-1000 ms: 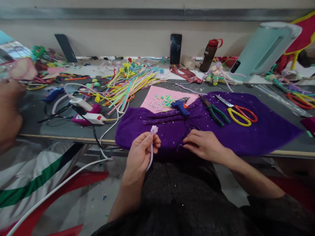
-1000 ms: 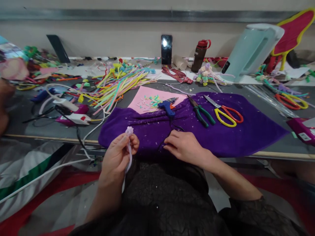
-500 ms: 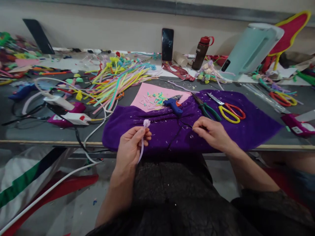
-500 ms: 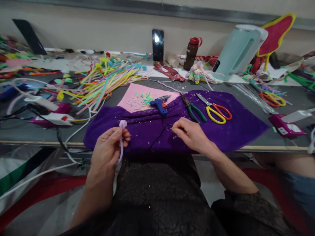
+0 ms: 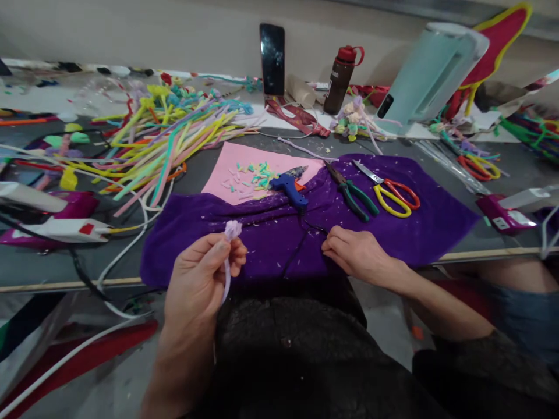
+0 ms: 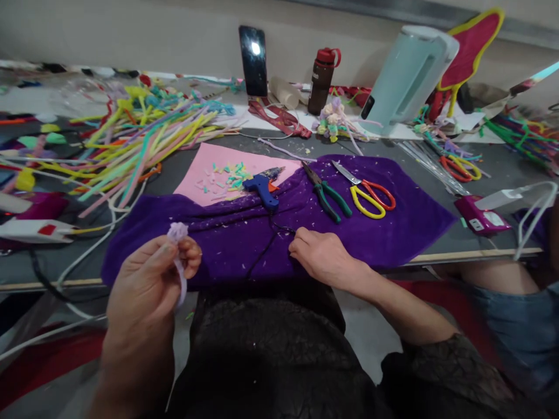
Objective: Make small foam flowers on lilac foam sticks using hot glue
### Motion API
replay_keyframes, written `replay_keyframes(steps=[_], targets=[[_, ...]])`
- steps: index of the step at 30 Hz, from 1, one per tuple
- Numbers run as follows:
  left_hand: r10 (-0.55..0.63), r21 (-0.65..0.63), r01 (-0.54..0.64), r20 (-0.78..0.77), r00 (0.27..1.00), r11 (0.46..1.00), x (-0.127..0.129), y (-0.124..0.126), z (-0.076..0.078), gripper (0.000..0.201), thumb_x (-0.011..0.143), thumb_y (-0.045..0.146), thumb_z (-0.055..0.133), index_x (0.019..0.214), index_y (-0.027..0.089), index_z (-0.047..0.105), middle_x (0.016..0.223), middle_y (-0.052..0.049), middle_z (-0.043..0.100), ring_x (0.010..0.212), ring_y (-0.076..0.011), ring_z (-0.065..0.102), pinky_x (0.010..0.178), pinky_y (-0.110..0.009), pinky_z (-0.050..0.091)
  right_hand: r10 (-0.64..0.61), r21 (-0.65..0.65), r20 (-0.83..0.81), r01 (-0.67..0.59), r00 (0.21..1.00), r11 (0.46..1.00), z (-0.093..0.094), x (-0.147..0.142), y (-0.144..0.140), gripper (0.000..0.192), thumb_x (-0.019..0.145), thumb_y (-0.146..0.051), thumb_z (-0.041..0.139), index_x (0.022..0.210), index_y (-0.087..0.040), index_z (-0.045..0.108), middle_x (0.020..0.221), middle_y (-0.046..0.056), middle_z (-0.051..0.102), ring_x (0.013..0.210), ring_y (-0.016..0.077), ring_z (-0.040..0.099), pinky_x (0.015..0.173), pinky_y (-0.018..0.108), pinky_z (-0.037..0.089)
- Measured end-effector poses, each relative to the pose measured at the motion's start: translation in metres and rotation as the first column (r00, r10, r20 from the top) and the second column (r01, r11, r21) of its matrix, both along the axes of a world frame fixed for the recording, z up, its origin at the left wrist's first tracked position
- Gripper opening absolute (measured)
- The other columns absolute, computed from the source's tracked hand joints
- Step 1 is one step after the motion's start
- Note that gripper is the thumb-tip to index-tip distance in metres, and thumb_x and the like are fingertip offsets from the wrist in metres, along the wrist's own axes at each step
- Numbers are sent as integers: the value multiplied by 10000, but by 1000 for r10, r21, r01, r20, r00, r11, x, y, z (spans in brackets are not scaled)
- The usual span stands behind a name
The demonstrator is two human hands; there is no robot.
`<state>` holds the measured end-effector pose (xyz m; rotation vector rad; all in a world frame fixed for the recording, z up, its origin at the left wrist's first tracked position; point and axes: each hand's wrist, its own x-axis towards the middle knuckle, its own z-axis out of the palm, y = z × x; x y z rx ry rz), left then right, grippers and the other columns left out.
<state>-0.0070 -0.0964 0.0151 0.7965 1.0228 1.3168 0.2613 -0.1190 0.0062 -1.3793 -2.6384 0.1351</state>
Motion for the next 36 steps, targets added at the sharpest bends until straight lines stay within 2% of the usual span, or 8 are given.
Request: replay_keyframes(steps=[3, 9, 16, 18, 21, 24, 28, 36], targets=[[-57, 43, 58, -37, 998, 997, 3, 10, 11, 114, 650, 267, 692, 644, 162, 646, 604, -16, 623, 502, -93, 551, 401, -159, 400, -15, -75, -22, 13, 1000, 997, 1, 0, 4, 184, 888, -212, 399, 864, -149, 570, 836, 56, 539, 654, 119, 503, 569, 241, 375], [-123, 164, 135, -78, 989, 977, 9, 42, 41, 131, 687, 273, 671, 655, 152, 632, 622, -34, 622, 507, -106, 546, 374, -173, 377, -37, -254, -300, -43, 953, 966, 8, 17, 18, 98, 878, -206, 436, 832, -164, 512, 807, 29, 531, 682, 110, 511, 620, 232, 406], [-202, 297, 235, -140, 969, 925, 27, 96, 70, 136, 795, 112, 504, 718, 80, 612, 654, -3, 640, 543, -91, 589, 435, -145, 369, -220, -247, -498, 105, 839, 963, 23, 49, 35, 72, 852, -205, 484, 804, -171, 526, 804, 29, 555, 711, 118, 527, 657, 251, 424], [-207, 299, 253, -176, 962, 920, 33, 113, 70, 203, 817, 83, 431, 746, 53, 620, 612, 1, 628, 509, -72, 580, 446, -141, 361, -228, -272, -460, 108, 858, 956, 20, 54, 36, 57, 842, -198, 497, 823, -169, 542, 808, 30, 568, 713, 119, 538, 655, 248, 435], [-223, 259, 251, -134, 966, 933, 39, 132, 62, 90, 727, 166, 604, 719, 83, 637, 605, -19, 633, 463, -101, 568, 362, -154, 361, -198, -262, -376, 101, 905, 960, 13, 55, 33, 113, 856, -186, 471, 924, -162, 558, 849, 42, 580, 736, 117, 556, 663, 239, 453], [-212, 223, 226, -83, 974, 948, 42, 141, 49, 109, 660, 196, 674, 695, 98, 640, 608, -35, 628, 460, -121, 564, 317, -179, 353, -183, -141, -176, 159, 967, 977, 4, 49, 31, 205, 876, -172, 425, 1032, -138, 554, 885, 74, 581, 760, 138, 565, 650, 253, 459], [-182, 195, 195, -83, 980, 961, 39, 142, 36, 90, 680, 199, 659, 683, 110, 648, 592, -36, 623, 443, -106, 542, 317, -177, 349, -197, -5, 88, 198, 976, 980, -2, 40, 31, 204, 875, -152, 409, 971, -123, 586, 824, 77, 571, 674, 149, 534, 546, 260, 421], [-152, 81, 161, -115, 982, 984, 35, 136, 38, 86, 627, 214, 714, 673, 159, 668, 593, -27, 642, 437, -118, 543, 330, -190, 363, -152, 100, 125, 140, 980, 985, -3, 36, 35, 203, 880, -133, 380, 881, -134, 583, 724, 38, 527, 608, 126, 476, 498, 252, 374]])
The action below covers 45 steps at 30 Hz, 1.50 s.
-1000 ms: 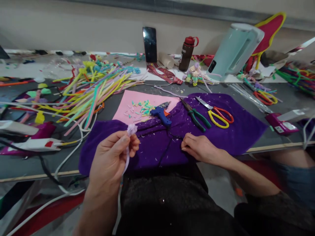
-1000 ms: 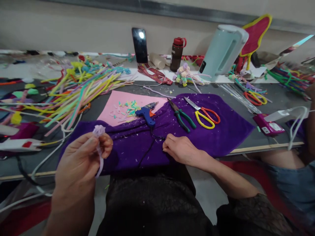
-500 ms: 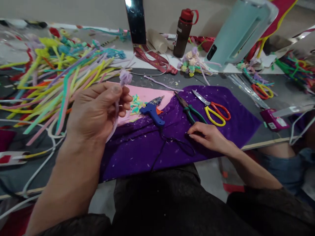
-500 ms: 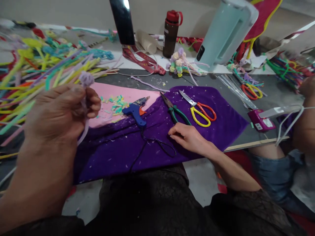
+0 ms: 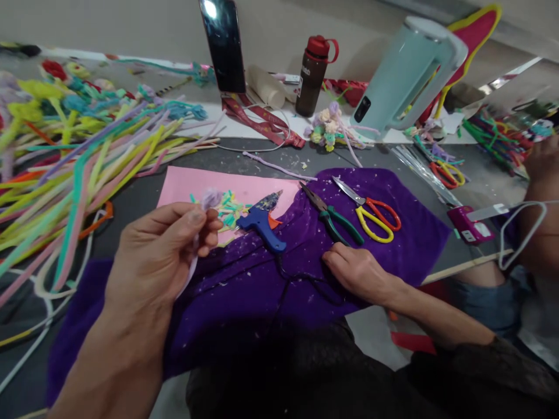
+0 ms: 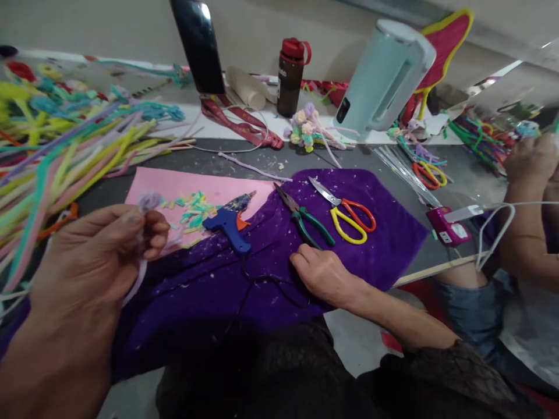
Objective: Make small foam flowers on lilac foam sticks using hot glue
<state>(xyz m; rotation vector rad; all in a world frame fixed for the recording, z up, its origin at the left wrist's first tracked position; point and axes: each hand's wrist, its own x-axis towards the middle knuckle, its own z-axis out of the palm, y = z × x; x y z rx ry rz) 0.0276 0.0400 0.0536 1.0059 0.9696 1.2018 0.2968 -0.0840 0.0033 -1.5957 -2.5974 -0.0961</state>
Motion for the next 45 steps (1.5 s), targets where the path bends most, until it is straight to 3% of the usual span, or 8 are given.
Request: replay_keyframes(steps=[5, 11, 17, 25, 33, 37, 40, 45], targets=[[-2, -45, 2, -9, 1000, 999, -3, -1, 0, 119, 603, 241, 735, 672, 169, 671, 601, -20, 648, 448, -111, 551, 353, -182, 387, -41, 52, -55, 43, 998, 998, -7, -5, 0, 218, 872, -131, 380, 785, -127, 580, 688, 49, 539, 637, 138, 509, 535, 251, 409], [-9, -74, 9, 4, 1000, 997, -5, 1, 2, 109, 610, 240, 729, 665, 169, 667, 608, -20, 647, 453, -100, 543, 361, -170, 386, -152, -264, -449, 31, 880, 964, 26, 7, 17, 147, 861, -160, 422, 858, -156, 570, 776, 27, 593, 690, 98, 554, 641, 215, 439], [-50, -82, 54, 49, 998, 995, -9, 1, 7, 117, 616, 255, 722, 644, 163, 656, 595, -16, 628, 463, -95, 534, 351, -154, 364, -250, -65, -480, 251, 841, 966, 63, 30, 99, 148, 831, -217, 472, 777, -149, 591, 672, 6, 596, 568, 92, 520, 559, 212, 378], [-82, -131, 88, 50, 995, 988, -13, 6, 3, 104, 631, 238, 702, 676, 154, 661, 626, -18, 633, 475, -81, 528, 361, -143, 364, -193, 144, -498, 300, 845, 943, 29, 53, 200, 236, 759, -130, 456, 865, -149, 666, 820, 49, 647, 689, 144, 571, 652, 261, 415], [-34, -181, 46, 70, 997, 982, -16, 12, 0, 137, 583, 243, 726, 674, 159, 667, 621, -17, 632, 482, -87, 536, 379, -148, 395, -297, 232, -503, 458, 812, 858, 30, 47, 200, 171, 784, -244, 509, 812, -145, 646, 716, 44, 642, 638, 149, 557, 607, 258, 402], [21, -262, 3, 90, 996, 965, -18, 12, -1, 176, 569, 262, 732, 701, 168, 662, 714, -15, 655, 479, -81, 530, 439, -191, 452, -249, 194, -503, 389, 828, 900, 40, 33, 192, 212, 833, -231, 442, 874, -156, 636, 639, 17, 623, 573, 128, 546, 580, 243, 398], [-6, -330, 47, 124, 992, 943, -18, 12, -2, 202, 578, 286, 726, 713, 150, 661, 680, -6, 631, 440, -61, 494, 407, -178, 422, -226, 157, -488, 339, 843, 927, 45, 24, 185, 268, 843, -283, 442, 696, -159, 629, 552, 6, 582, 499, 112, 513, 538, 236, 383], [-73, -365, 169, 262, 962, 916, -21, 14, -3, 210, 639, 296, 695, 752, 124, 651, 552, 25, 540, 347, -2, 358, 291, -109, 239, -171, 111, -587, 287, 791, 951, 50, 11, 176, 221, 823, -230, 469, 974, -162, 616, 695, 23, 626, 521, 114, 540, 517, 231, 398]])
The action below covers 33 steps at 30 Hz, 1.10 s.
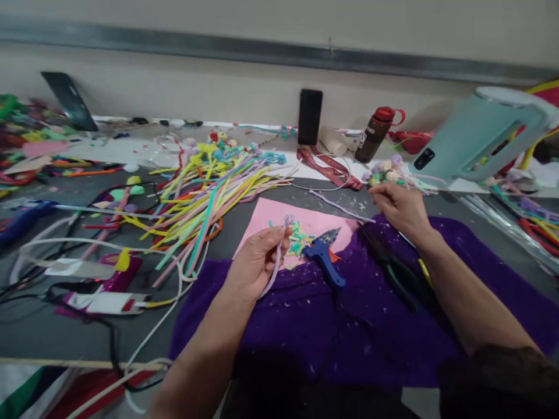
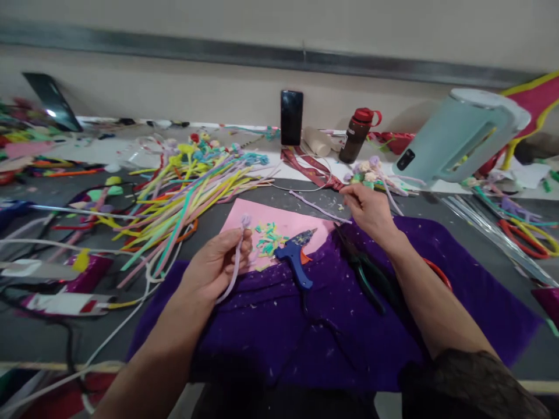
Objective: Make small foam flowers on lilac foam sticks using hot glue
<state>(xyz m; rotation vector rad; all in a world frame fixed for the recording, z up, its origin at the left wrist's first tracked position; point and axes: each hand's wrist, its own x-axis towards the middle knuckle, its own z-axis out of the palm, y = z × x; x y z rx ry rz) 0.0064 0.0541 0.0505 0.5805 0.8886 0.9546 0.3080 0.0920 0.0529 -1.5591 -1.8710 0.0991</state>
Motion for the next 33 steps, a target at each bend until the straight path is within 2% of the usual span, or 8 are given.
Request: replay_keyframes(steps=[3, 7, 12, 15, 21, 27, 30, 33], targets=[[-53, -29, 55, 60, 997, 998, -3, 0, 1, 198, 658, 271, 680, 777, 118, 640, 544, 27, 535, 335, 7, 345, 277, -92, 217, 45, -48, -1, -45, 999, 998, 2, -7, -4, 228, 840, -223, 447, 983, -166, 615, 685, 21, 623, 543, 123, 558, 520, 231, 406], [-26, -49, 31, 92, 995, 998, -5, 1, 3, 210, 629, 235, 697, 785, 110, 632, 559, 16, 571, 352, 2, 405, 290, -80, 271, 56, 20, 61, -57, 997, 998, -2, -11, -6, 203, 817, -212, 483, 941, -168, 638, 807, 51, 651, 674, 155, 588, 585, 252, 422], [6, -4, -6, 68, 998, 1000, -7, 6, 5, 204, 584, 230, 725, 664, 109, 582, 536, 17, 570, 338, -4, 409, 278, -89, 275, 180, -159, 31, -173, 983, 972, -11, -13, -8, 174, 813, -204, 491, 876, -177, 650, 762, 24, 662, 664, 147, 596, 593, 243, 430], [45, 7, -45, 38, 998, 999, -9, 10, 4, 229, 566, 225, 735, 630, 118, 542, 513, 34, 549, 319, 2, 376, 266, -91, 246, 208, -199, 40, -196, 977, 960, -11, -16, -11, 172, 825, -223, 484, 858, -185, 649, 764, 24, 663, 666, 151, 597, 593, 245, 430], [124, 75, -130, 75, 989, 989, -17, 13, -1, 253, 577, 221, 734, 614, 139, 498, 525, 47, 529, 348, 2, 373, 281, -86, 247, 219, -205, 119, -192, 968, 960, -2, -20, -17, 164, 821, -262, 505, 858, -198, 652, 758, 26, 661, 661, 162, 601, 589, 254, 434], [108, 102, -118, 97, 989, 988, -10, 11, -8, 198, 650, 226, 695, 633, 137, 518, 524, 52, 508, 357, 5, 350, 307, -98, 256, 207, -156, 209, -176, 956, 972, 14, -30, -38, 166, 824, -273, 512, 887, -199, 646, 796, 35, 660, 693, 165, 608, 608, 256, 437], [120, 70, -127, 104, 987, 989, -9, 12, -7, 195, 663, 238, 684, 635, 140, 517, 515, 58, 493, 356, 4, 347, 308, -102, 247, 318, -236, 223, -266, 922, 935, 14, -46, -56, 183, 849, -282, 475, 907, -206, 631, 806, 35, 659, 702, 155, 612, 626, 252, 443], [211, 51, -223, 177, 961, 973, -21, 16, -1, 198, 653, 221, 685, 625, 147, 503, 508, 69, 472, 355, 7, 343, 305, -93, 245, 424, -318, 260, -337, 868, 886, 4, -68, -70, 188, 861, -300, 465, 935, -196, 603, 846, 48, 652, 724, 147, 615, 631, 241, 447]])
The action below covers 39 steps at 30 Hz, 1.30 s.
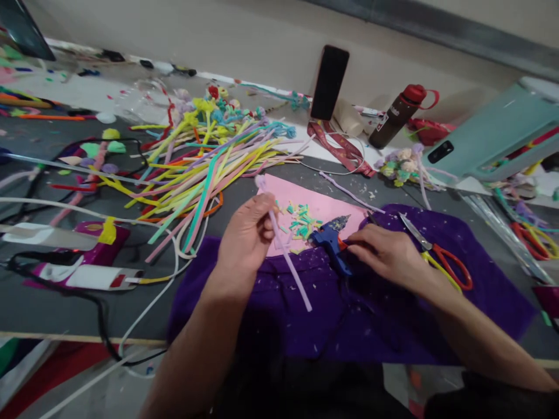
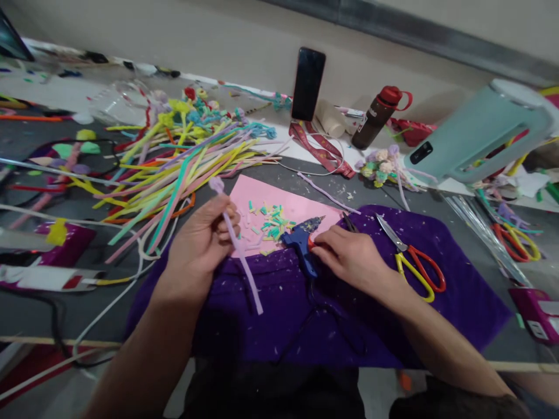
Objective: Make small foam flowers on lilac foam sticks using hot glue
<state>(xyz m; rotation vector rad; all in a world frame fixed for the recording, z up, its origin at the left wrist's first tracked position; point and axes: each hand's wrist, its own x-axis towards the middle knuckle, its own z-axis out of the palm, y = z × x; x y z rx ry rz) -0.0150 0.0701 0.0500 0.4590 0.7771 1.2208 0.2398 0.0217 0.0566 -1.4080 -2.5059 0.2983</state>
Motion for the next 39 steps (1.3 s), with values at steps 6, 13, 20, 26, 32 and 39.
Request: replay_keyframes(steps=[6, 13, 20, 26, 32, 39], targets=[[28, 47, -33, 103, 994, 998, -22, 6, 9, 173, 632, 208, 693, 662, 159, 530, 515, 80, 468, 356, 6, 357, 293, -94, 250, -93, 110, 231, 69, 968, 992, -25, -33, -11, 415, 814, -499, 474, 1034, -154, 547, 870, 100, 641, 665, 207, 614, 534, 281, 416], [29, 66, -26, -44, 999, 998, -6, 2, 1, 192, 613, 241, 710, 666, 148, 551, 524, 61, 511, 359, -2, 378, 298, -102, 254, -126, 116, 258, 99, 958, 988, -35, -28, -16, 394, 814, -342, 472, 1145, -128, 478, 854, 112, 652, 642, 212, 624, 498, 280, 408], [-55, 3, 55, -3, 998, 998, -3, 1, 4, 189, 599, 229, 710, 677, 138, 564, 514, 62, 504, 354, 2, 361, 294, -102, 243, -200, 246, 211, 146, 957, 958, -29, -18, -22, 351, 794, -266, 476, 1129, -162, 502, 881, 85, 643, 709, 205, 620, 552, 276, 400], [-107, 23, 109, -60, 992, 994, -9, -5, 7, 142, 630, 222, 687, 672, 140, 580, 532, 47, 525, 364, -2, 380, 299, -105, 253, -207, 271, 310, 122, 928, 955, -29, -10, -31, 337, 809, -278, 462, 1130, -191, 513, 877, 60, 632, 723, 191, 611, 548, 264, 358], [-84, 47, 90, -114, 990, 995, -29, 0, 1, 115, 641, 211, 681, 679, 143, 596, 527, 41, 535, 368, -6, 399, 297, -101, 251, -185, 214, 369, 111, 911, 971, -38, -8, -31, 334, 822, -314, 448, 1131, -205, 511, 874, 46, 637, 687, 174, 608, 517, 252, 333], [-83, 13, 87, -201, 976, 996, -37, 1, -4, 115, 636, 211, 677, 698, 135, 615, 534, 33, 570, 362, -10, 419, 315, -113, 280, -156, 189, 331, 97, 931, 977, -41, -7, -28, 345, 836, -346, 446, 1130, -176, 504, 907, 65, 637, 713, 178, 614, 534, 251, 368]])
